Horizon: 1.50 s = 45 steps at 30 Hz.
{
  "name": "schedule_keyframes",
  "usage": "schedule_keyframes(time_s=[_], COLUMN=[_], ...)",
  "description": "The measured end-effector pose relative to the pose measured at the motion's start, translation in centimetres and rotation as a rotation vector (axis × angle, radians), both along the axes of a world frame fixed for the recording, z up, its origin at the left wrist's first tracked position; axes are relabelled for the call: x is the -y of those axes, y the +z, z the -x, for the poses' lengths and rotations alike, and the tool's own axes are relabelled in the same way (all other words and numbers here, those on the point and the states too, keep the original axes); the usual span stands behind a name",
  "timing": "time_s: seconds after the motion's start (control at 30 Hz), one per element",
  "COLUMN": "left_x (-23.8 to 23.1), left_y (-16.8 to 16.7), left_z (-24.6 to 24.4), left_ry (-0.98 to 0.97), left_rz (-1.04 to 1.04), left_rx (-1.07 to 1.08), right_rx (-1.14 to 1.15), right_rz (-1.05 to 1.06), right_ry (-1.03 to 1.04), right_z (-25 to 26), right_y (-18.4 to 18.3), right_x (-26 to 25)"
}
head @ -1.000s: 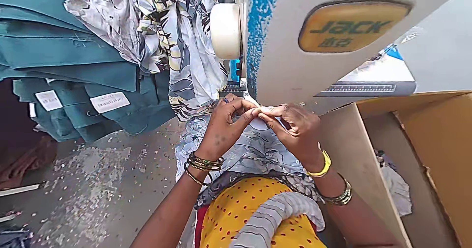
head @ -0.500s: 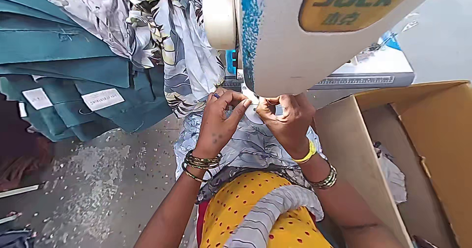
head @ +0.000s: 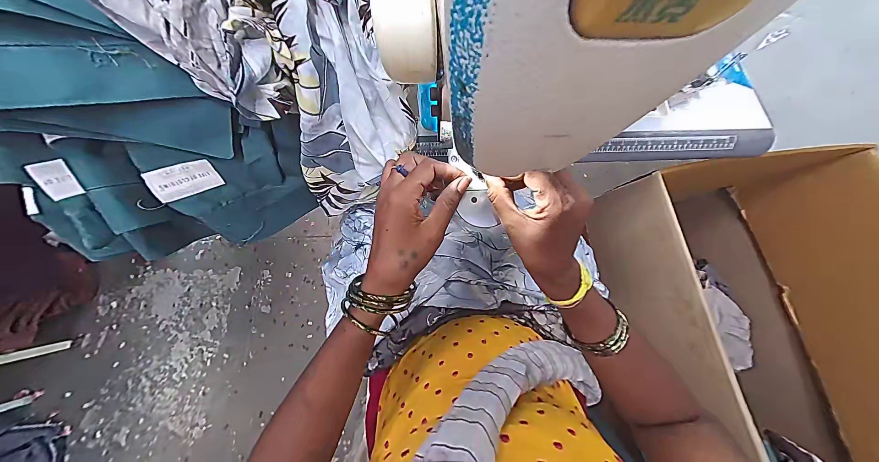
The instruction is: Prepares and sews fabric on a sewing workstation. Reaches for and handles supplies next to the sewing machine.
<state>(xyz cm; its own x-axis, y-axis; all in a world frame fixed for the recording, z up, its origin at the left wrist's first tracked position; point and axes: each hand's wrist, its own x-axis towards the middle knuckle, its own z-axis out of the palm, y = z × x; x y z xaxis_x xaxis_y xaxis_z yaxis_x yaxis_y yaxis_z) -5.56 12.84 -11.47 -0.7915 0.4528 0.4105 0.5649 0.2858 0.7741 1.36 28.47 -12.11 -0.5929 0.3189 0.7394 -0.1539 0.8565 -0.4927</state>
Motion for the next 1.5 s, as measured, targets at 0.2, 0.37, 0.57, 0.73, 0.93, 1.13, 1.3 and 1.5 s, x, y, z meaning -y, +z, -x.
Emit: schedule_keyframes(time_s=[0.2, 0.37, 0.57, 0.73, 0.93, 1.13, 1.3, 1.5], left_x=[-1.3, -1.9, 1.3, 15.0, 27.0, 15.4, 1.2, -0.7], left_y=[0.3, 0.1, -0.6, -10.8, -16.6, -8.4, -1.3, -0.2], left_z=[0.5, 0.9, 0.6, 1.0, -2.3, -0.4, 0.5, 1.7], left_ry=[0.130, 0.177, 0.182, 0.255, 0.375, 0.244, 0.024, 0.032], left_rz=[0.029, 0.080, 0.076, 0.578, 1.318, 0.519, -0.014, 0.034], left_rx=[-0.481, -0.655, -0.414, 0.053, 0.799, 0.025, -0.035, 0.006], right_rx=[0.096, 0.099, 0.064, 0.127, 0.376, 0.327, 0.072, 0.031], right_rz=[0.115, 0.114, -0.028, 0.102, 0.219, 0.174, 0.137, 0.154], right_ry=[0.012, 0.032, -0.043, -0.167, -0.180, 0.019, 0.142, 0.227], right_z=[-0.2, -0.2, -2.4, -6.2, -9.2, -7.3, -1.9, 0.2], right_y=[0.7, 0.6, 1.3, -1.6, -5.8, -4.7, 1.2, 1.7], right_x=[-0.2, -0.2, -0.7, -5.2, -7.1, -4.5, -2.0, -2.4])
